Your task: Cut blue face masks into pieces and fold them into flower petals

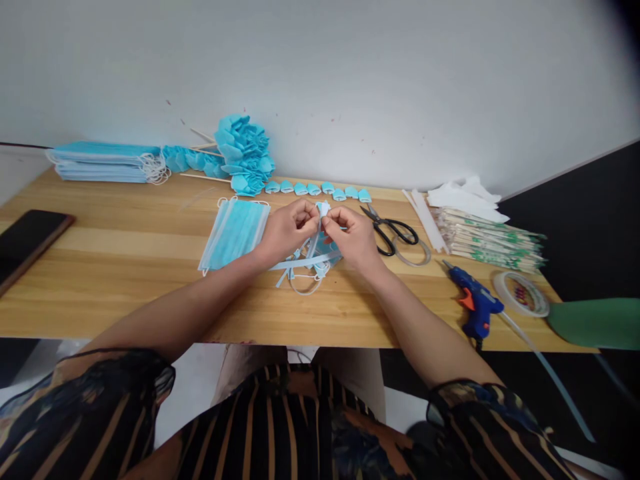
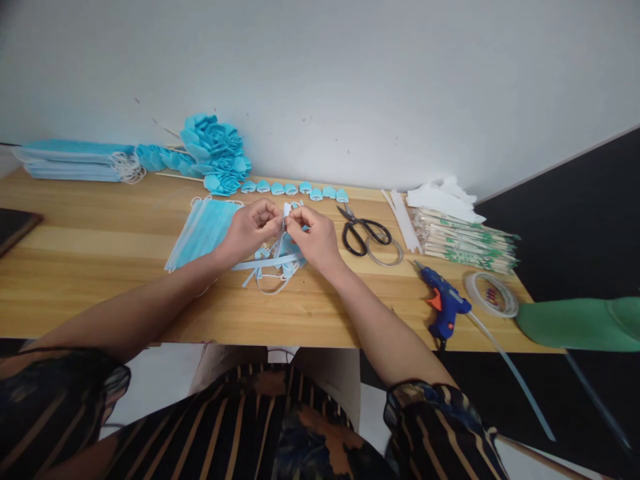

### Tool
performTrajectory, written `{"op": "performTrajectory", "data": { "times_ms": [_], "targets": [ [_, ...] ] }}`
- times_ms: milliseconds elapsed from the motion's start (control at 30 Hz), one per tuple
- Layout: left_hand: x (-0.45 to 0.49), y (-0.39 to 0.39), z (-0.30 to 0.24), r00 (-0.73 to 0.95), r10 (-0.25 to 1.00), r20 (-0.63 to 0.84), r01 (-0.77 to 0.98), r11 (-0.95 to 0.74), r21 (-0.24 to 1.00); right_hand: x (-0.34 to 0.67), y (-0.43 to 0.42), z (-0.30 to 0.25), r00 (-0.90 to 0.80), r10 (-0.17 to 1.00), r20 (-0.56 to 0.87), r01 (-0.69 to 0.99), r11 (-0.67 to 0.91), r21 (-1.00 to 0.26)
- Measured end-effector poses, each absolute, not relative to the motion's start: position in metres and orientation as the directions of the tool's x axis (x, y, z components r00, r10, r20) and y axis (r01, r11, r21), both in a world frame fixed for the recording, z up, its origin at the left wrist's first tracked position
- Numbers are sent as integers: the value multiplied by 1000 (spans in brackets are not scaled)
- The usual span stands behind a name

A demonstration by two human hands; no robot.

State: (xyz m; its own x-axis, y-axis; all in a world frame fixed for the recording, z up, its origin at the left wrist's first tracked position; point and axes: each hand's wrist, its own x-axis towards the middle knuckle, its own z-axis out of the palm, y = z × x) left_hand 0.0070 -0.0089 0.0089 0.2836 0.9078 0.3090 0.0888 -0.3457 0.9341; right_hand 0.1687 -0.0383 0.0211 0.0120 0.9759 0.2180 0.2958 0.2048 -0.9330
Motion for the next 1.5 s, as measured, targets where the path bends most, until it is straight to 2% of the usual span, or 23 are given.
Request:
{"op": "performTrajectory", "data": {
  "times_ms": [167, 367, 567, 667, 767, 867, 967, 1067, 1167, 1267, 1400, 1500],
  "targets": [
    [8, -10, 12, 301, 916, 265, 47, -292, 955, 170, -39, 22, -4, 973, 230, 297, 221, -929],
    [7, -8, 15, 322, 909, 264, -135, -231, 963, 174, -41, 27, 11, 933, 361, 290, 342, -894],
    [6, -9, 13, 411, 900, 146, -153, -90, 984, 176, -36, 18, 9, 923, 384, 362, 355, -862],
    [5, -10, 14, 384, 918, 98, -127, -53, 991, 183, -28, 16, -23, 919, 394, 475, 357, -804],
    [4, -8, 15, 325, 944, 63, -91, -35, 995, 206, -23, 30, -82, 926, 369, 749, 301, -590],
    [4, -7, 15, 318, 947, 38, -92, -9, 996, 238, -30, 49, -12, 979, 203, 964, 65, -258],
    [5, -8, 14, 357, 934, 24, -140, 28, 990, 266, -44, 53, 102, 994, 27, 995, -103, 18],
    [6, -8, 12, 380, 924, 39, -198, 40, 979, 279, -54, 42, 113, 992, -56, 988, -106, 116],
    [7, -7, 12, 376, 924, 65, -242, 30, 970, 280, -55, 31, 109, 994, -20, 987, -106, 118],
    [6, -5, 11, 364, 929, 69, -270, 35, 962, 282, -50, 30, 179, 984, -2, 983, -179, 32],
    [4, -3, 11, 370, 925, 80, -288, 32, 957, 296, -45, 36, 272, 961, 60, 936, -249, -248],
    [3, -3, 9, 374, 923, 96, -298, 21, 954, 295, -46, 39, 226, 965, 137, 817, -111, -566]
  ]
}}
